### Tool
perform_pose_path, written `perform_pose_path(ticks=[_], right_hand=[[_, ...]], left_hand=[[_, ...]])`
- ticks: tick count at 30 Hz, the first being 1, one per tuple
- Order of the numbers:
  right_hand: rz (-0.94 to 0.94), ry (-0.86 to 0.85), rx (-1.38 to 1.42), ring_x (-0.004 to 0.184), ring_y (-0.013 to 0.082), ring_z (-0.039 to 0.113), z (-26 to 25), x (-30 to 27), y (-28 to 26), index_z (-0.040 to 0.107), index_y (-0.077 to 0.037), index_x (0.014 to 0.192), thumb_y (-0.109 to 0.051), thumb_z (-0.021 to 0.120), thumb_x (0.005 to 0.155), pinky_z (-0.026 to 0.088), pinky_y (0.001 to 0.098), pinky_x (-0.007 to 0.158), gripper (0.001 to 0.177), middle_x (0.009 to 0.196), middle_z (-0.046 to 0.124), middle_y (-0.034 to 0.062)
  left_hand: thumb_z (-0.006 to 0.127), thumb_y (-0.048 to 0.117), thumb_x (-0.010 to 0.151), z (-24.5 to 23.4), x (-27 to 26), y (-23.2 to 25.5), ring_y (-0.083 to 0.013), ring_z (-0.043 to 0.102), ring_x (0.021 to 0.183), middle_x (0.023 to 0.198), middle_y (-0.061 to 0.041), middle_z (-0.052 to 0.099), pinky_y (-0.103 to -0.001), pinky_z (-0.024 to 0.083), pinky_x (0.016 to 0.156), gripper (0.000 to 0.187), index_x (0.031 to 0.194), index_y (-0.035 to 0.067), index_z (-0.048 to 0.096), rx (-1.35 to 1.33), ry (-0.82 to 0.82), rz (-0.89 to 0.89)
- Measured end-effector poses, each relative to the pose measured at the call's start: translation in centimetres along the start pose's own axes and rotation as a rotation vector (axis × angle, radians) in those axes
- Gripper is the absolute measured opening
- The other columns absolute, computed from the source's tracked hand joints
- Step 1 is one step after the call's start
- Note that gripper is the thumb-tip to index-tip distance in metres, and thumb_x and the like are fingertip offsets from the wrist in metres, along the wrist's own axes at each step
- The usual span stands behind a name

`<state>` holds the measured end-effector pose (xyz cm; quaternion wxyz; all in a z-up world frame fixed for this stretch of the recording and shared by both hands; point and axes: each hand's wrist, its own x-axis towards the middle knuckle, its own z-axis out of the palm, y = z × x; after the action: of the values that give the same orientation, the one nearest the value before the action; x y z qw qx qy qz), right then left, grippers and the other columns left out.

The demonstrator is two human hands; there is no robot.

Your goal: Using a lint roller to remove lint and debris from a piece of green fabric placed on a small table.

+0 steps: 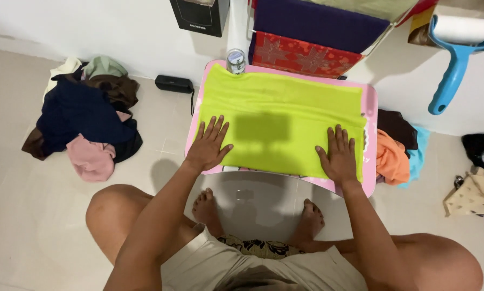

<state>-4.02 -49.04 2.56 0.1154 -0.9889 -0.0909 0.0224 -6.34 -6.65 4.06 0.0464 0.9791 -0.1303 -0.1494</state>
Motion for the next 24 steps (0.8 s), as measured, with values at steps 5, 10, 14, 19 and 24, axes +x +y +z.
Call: perform_pose_path(ticks=[5, 10, 14, 19, 24], right_hand=[[-0.041, 0.009, -0.001, 0.157, 0.0402, 0.015, -1.2, -0.5, -2.0, 0.024, -0.008, 0.164, -0.063, 0.028, 0.105, 0.008, 0.0607, 0.126, 0.081, 0.170, 0.018, 0.0224], [-0.270, 0.135, -0.033, 0.151, 0.0459, 0.028, 0.2, -2.4, -8.3, 0.035, 0.005, 0.157, -0.040, 0.061, 0.097, 0.016, 0.0619, 0.123, 0.079, 0.160, 0.034, 0.0325], [-0.441, -0.031, -0.107, 0.155, 0.0392, 0.019, 2.1, -5.3, -11.2, 0.021, 0.001, 0.161, -0.066, 0.052, 0.091, 0.009, 0.0554, 0.126, 0.102, 0.167, 0.020, 0.0244], [-0.396, -0.179, -0.225, 0.157, 0.0340, 0.011, 2.3, -7.0, -9.5, 0.009, -0.006, 0.165, -0.076, 0.043, 0.095, 0.004, 0.0528, 0.127, 0.104, 0.171, 0.010, 0.0171], [-0.165, -0.265, -0.067, 0.156, 0.0404, 0.009, -1.5, -8.8, -5.5, 0.006, -0.002, 0.164, -0.071, 0.043, 0.096, 0.005, 0.0564, 0.127, 0.104, 0.170, 0.007, 0.0231]], left_hand=[[0.018, 0.063, 0.107, -0.8, -0.7, 1.5, -0.0310, 0.000, 0.161, 0.176, -0.010, 0.005, -0.056, -0.001, 0.130, 0.078, 0.168, 0.014, 0.015, -0.005, 0.088, 0.052], [0.034, 0.057, 0.106, -0.3, -1.0, 6.5, -0.0348, 0.009, 0.161, 0.173, -0.015, 0.018, -0.058, 0.004, 0.129, 0.075, 0.164, 0.010, 0.027, -0.047, 0.153, 0.198], [0.033, 0.070, 0.102, 4.3, -1.0, 9.8, -0.0372, 0.013, 0.159, 0.172, -0.017, 0.020, -0.058, 0.008, 0.129, 0.088, 0.162, 0.005, 0.029, 0.019, 0.320, 0.310], [0.038, 0.072, 0.099, 6.0, -1.2, 10.2, -0.0361, 0.015, 0.159, 0.172, -0.016, 0.021, -0.057, 0.009, 0.129, 0.091, 0.161, 0.005, 0.032, 0.127, 0.447, 0.312], [0.030, 0.072, 0.101, 5.3, -1.9, 10.1, -0.0334, 0.014, 0.160, 0.173, -0.014, 0.018, -0.052, 0.006, 0.131, 0.090, 0.162, 0.005, 0.029, 0.099, 0.358, 0.255]])
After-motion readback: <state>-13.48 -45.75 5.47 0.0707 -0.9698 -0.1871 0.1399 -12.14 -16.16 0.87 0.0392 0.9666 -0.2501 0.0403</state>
